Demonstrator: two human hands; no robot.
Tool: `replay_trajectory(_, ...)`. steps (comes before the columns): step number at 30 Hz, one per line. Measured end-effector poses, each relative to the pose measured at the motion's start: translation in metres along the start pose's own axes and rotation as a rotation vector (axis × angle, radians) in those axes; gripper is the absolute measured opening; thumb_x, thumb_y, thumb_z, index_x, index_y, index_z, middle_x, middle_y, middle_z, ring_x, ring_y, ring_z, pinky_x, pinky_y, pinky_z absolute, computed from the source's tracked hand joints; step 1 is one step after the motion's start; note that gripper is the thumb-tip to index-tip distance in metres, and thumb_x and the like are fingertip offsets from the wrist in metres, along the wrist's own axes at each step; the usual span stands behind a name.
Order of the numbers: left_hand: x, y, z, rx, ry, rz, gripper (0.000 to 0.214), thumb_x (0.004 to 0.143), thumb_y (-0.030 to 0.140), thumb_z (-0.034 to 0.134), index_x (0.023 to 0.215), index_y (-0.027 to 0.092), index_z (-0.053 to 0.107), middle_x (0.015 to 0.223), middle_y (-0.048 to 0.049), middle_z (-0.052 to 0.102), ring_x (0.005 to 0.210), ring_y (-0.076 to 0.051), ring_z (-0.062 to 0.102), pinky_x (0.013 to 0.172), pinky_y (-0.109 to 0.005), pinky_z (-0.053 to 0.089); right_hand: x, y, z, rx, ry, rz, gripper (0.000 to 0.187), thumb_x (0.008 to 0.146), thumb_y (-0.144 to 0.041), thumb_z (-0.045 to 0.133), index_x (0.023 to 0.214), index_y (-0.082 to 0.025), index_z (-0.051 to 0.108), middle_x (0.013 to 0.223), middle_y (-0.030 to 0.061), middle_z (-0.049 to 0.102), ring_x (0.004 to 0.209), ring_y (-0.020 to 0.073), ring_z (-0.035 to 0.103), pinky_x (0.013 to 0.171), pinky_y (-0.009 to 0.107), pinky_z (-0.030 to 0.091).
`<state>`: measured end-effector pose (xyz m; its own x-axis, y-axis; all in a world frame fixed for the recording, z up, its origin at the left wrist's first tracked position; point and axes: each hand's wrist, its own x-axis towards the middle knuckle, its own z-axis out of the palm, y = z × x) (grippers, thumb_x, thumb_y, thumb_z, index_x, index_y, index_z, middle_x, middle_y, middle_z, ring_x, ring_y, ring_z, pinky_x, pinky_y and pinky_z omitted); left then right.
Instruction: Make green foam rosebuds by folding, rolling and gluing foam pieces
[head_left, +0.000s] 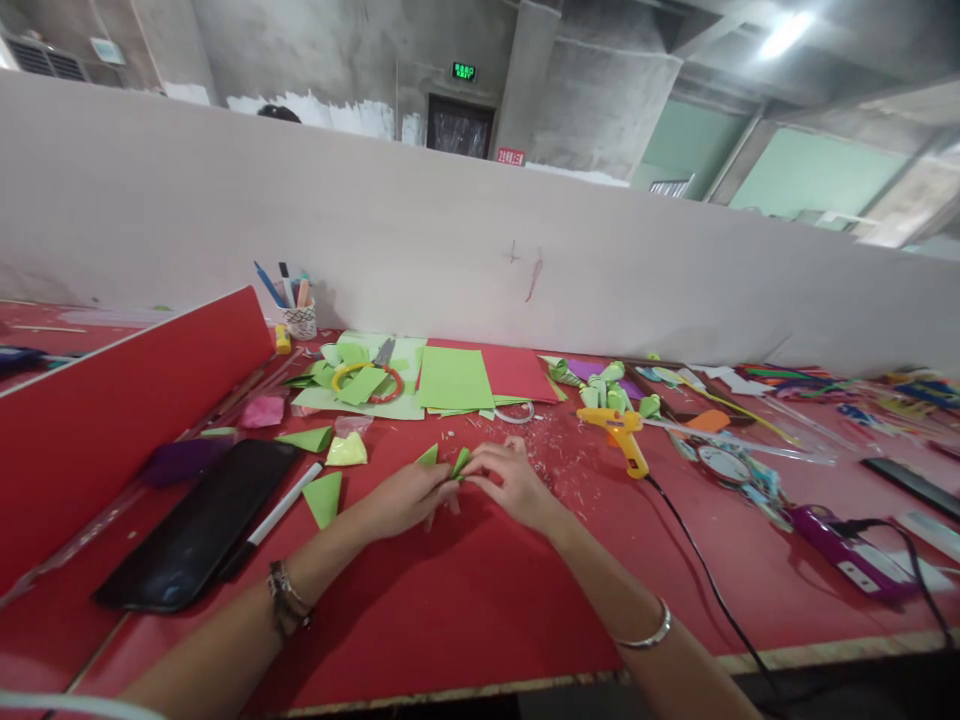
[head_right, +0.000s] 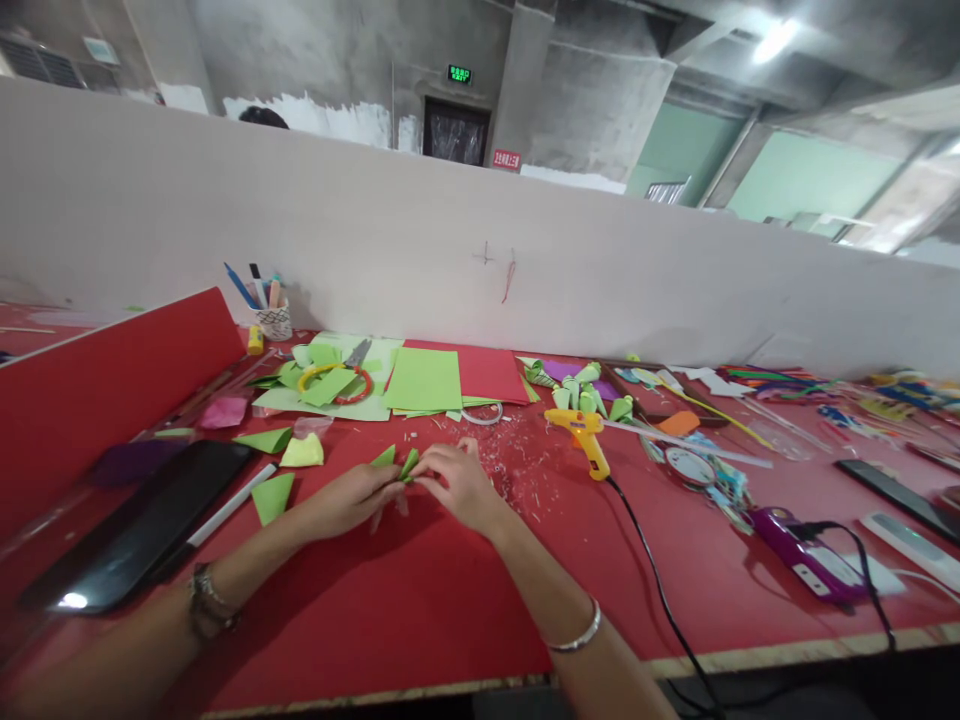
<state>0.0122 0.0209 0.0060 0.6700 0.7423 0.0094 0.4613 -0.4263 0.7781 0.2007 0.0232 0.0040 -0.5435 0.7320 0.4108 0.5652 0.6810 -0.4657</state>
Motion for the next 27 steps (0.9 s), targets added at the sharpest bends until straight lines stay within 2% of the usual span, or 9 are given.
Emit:
replay_trajectory(7,0.0013,-0.0074,0.0023,-0.084,-0.03,-0.004,0.034,0.088,0.037,0.029,0.079,0.015,0.053,0.077,-0.0023,0.065,0.039,-0.006,0.052,0.049,-0.017,0.039,-0.0003,0.0003,0.001,-0.002,-0.026,0.039,0.013,0.083,-0.029,0.049,0.081,-0.019,0.057,0.077,-0.001,0.063,0.07,0.0113,0.055,0.075,0.031,0.025)
replay_trajectory(9,0.0012,-0.0076,0.0009,-0.093,-0.037,-0.015,0.037,0.088,0.039,0.03,0.078,0.015,0.057,0.073,-0.0023,0.066,0.04,-0.006,0.053,0.049,-0.017,0.04,-0.0007,-0.0011,0.0012,0.023,-0.01,0.077,0.011,0.081,-0.029,0.052,0.087,-0.019,0.054,0.08,-0.0008,0.063,0.073,0.0124,0.056,0.076,0.031,0.026)
replay_trajectory(12,0.0009,-0.007,-0.0013,-0.056,-0.025,-0.019,0.041,0.087,0.041,0.031,0.074,0.014,0.06,0.064,-0.0017,0.064,0.041,-0.008,0.054,0.051,-0.018,0.042,-0.001,-0.0029,0.0006,0.046,-0.002,0.108,0.025,0.08,-0.029,0.053,0.103,-0.021,0.049,0.086,0.0004,0.064,0.08,0.0142,0.057,0.077,0.032,0.028)
replay_trajectory(13,0.0008,-0.0068,-0.0018,-0.046,-0.02,-0.016,0.042,0.087,0.041,0.032,0.074,0.014,0.061,0.061,-0.0015,0.064,0.041,-0.008,0.055,0.052,-0.018,0.043,-0.0008,-0.0032,0.0001,0.039,-0.021,0.099,0.024,0.081,-0.029,0.052,0.103,-0.021,0.049,0.085,0.0003,0.064,0.079,0.014,0.057,0.077,0.031,0.028)
replay_trajectory(15,0.0006,-0.0067,-0.0023,-0.044,-0.02,-0.003,0.043,0.087,0.041,0.031,0.074,0.014,0.062,0.059,-0.0015,0.063,0.042,-0.008,0.055,0.053,-0.018,0.043,-0.0002,-0.0032,-0.0009,0.012,-0.063,0.066,0.016,0.083,-0.03,0.049,0.095,-0.021,0.055,0.081,-0.0005,0.064,0.074,0.0126,0.056,0.075,0.03,0.027)
replay_trajectory(17,0.0006,-0.007,-0.0022,-0.067,-0.028,0.005,0.044,0.087,0.041,0.031,0.075,0.013,0.063,0.062,-0.0021,0.064,0.042,-0.008,0.056,0.053,-0.018,0.043,0.0005,-0.0031,-0.0015,-0.002,-0.079,0.045,0.016,0.084,-0.031,0.047,0.084,-0.02,0.059,0.076,-0.0016,0.064,0.068,0.011,0.054,0.072,0.029,0.026)
replay_trajectory(23,0.0016,-0.0093,-0.0019,-0.205,-0.126,-0.02,0.042,0.088,0.042,0.027,0.087,0.013,0.058,0.088,-0.008,0.066,0.044,-0.007,0.057,0.05,-0.019,0.043,0.0002,-0.0037,0.0012,0.061,-0.053,0.075,0.013,0.083,-0.029,0.05,0.078,-0.021,0.06,0.075,-0.0045,0.062,0.068,0.0098,0.052,0.071,0.029,0.022)
replay_trajectory(25,0.0017,-0.0099,-0.0023,-0.109,-0.127,-0.009,0.041,0.089,0.041,0.027,0.088,0.014,0.058,0.085,-0.0072,0.066,0.046,-0.008,0.058,0.051,-0.019,0.042,-0.0004,-0.0031,0.0026,0.075,-0.04,0.085,0.012,0.082,-0.026,0.051,0.076,-0.02,0.059,0.074,-0.0041,0.062,0.069,0.0101,0.052,0.07,0.028,0.023)
replay_trajectory(27,0.0016,-0.0099,-0.0024,0.146,-0.03,-0.001,0.036,0.086,0.041,0.034,0.086,0.015,0.059,0.075,-0.0061,0.065,0.05,-0.011,0.058,0.053,-0.021,0.04,-0.0007,-0.0012,0.0032,0.074,-0.01,0.107,0.012,0.082,-0.025,0.052,0.073,-0.018,0.058,0.073,-0.0029,0.062,0.069,0.011,0.052,0.068,0.027,0.025)
